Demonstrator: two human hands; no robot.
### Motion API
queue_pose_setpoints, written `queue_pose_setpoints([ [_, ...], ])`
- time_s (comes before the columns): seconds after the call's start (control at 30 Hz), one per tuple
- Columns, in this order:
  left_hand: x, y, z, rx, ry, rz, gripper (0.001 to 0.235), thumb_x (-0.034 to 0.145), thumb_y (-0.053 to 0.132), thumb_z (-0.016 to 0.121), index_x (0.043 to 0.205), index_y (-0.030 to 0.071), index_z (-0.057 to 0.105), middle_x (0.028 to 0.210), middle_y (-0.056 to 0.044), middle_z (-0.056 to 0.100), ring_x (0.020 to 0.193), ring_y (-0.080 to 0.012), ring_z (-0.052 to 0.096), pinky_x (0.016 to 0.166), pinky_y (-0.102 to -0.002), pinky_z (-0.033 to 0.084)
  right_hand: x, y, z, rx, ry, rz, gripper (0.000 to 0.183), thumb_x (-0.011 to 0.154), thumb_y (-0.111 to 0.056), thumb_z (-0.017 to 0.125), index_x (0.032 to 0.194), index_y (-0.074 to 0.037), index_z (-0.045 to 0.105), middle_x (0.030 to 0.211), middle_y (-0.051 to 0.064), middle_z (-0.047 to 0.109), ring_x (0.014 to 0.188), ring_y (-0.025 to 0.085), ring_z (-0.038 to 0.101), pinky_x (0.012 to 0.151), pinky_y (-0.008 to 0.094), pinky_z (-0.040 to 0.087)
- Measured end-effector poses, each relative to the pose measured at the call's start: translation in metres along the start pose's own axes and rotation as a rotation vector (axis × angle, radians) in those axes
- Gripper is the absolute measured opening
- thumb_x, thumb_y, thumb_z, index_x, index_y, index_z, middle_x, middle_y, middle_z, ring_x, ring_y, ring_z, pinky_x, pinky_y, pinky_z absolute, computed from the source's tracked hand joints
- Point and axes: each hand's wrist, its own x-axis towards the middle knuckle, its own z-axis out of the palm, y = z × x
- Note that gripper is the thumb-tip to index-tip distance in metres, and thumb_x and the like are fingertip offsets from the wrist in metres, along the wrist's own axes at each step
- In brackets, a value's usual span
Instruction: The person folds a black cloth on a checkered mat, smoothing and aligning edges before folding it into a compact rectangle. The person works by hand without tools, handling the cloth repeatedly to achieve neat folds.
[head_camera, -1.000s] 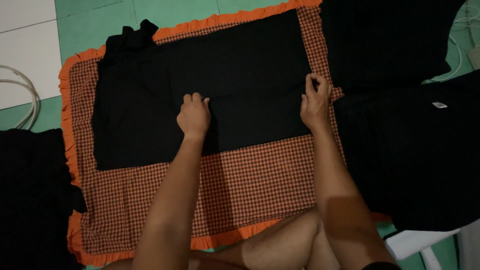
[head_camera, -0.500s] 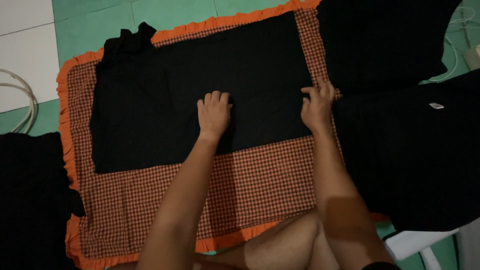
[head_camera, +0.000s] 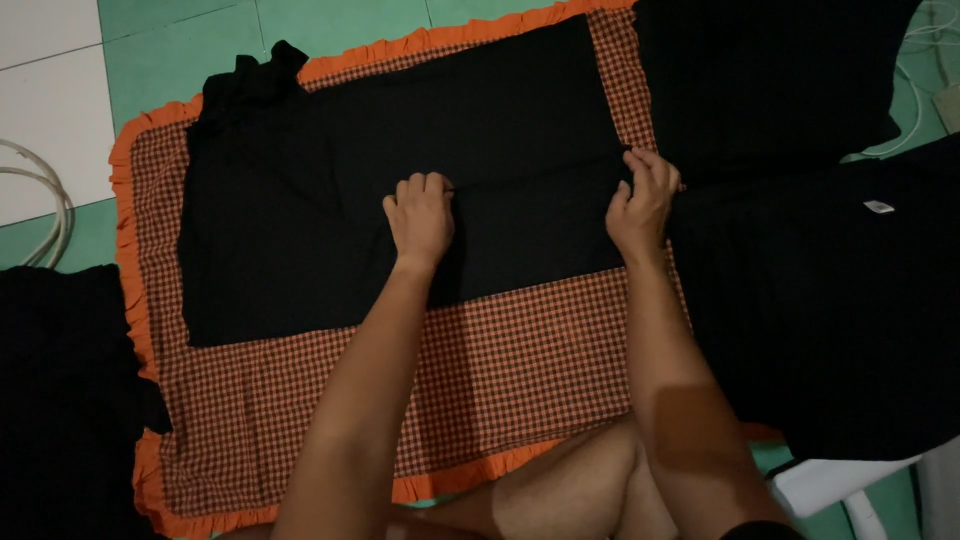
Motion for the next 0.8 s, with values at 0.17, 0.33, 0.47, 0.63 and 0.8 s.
queue_pose_setpoints([
  [0.17,0.002,0.002,0.016,0.019,0.074,-0.03,0.017,0.092,0.032,0.071,0.1,0.024,0.06,0.094,0.001,0.057,0.096,-0.0231,0.058,0.086,-0.047,0.044,-0.003,-0.009,-0.001,-0.066,-0.102,-0.007,0.044,0.092,0.011,0.065,0.136,0.009,0.06,0.139,0.022,0.052,0.13,0.043,0.042,0.113,0.054,0.035],
  [0.33,-0.015,0.023,-0.001,0.002,0.227,-0.05,0.018,0.095,0.019,0.068,0.111,0.021,0.062,0.102,-0.004,0.059,0.103,-0.0255,0.058,0.09,-0.048,0.043,0.007,-0.033,-0.009,-0.118,-0.114,-0.066,0.04,0.092,0.01,0.066,0.132,0.007,0.069,0.145,0.024,0.051,0.135,0.044,0.04,0.115,0.056,0.034],
  [0.47,-0.04,0.05,-0.018,-0.134,0.177,0.096,0.032,0.098,0.031,0.059,0.127,0.02,0.061,0.129,-0.007,0.059,0.126,-0.0273,0.053,0.106,-0.054,0.035,0.003,-0.038,0.002,-0.126,-0.116,-0.091,0.033,0.094,-0.005,0.068,0.127,-0.003,0.074,0.133,0.017,0.061,0.126,0.035,0.052,0.11,0.049,0.041],
  [0.63,-0.057,0.057,-0.023,-0.18,-0.085,0.107,0.072,0.103,0.053,0.048,0.159,0.009,0.038,0.166,-0.018,0.033,0.154,-0.037,0.029,0.12,-0.062,0.021,-0.011,-0.053,0.004,-0.21,-0.338,0.035,0.058,0.102,-0.038,0.067,0.151,-0.009,0.058,0.156,0.022,0.047,0.143,0.044,0.042,0.117,0.062,0.028],
  [0.8,-0.046,0.041,-0.028,-0.265,-0.182,0.068,0.073,0.098,0.056,0.056,0.155,0.012,0.045,0.162,-0.016,0.039,0.152,-0.0346,0.032,0.121,-0.061,0.024,-0.008,-0.067,-0.001,-0.306,-0.513,0.152,0.067,0.106,-0.045,0.051,0.163,-0.01,0.041,0.169,0.022,0.03,0.157,0.04,0.022,0.127,0.058,0.007],
])
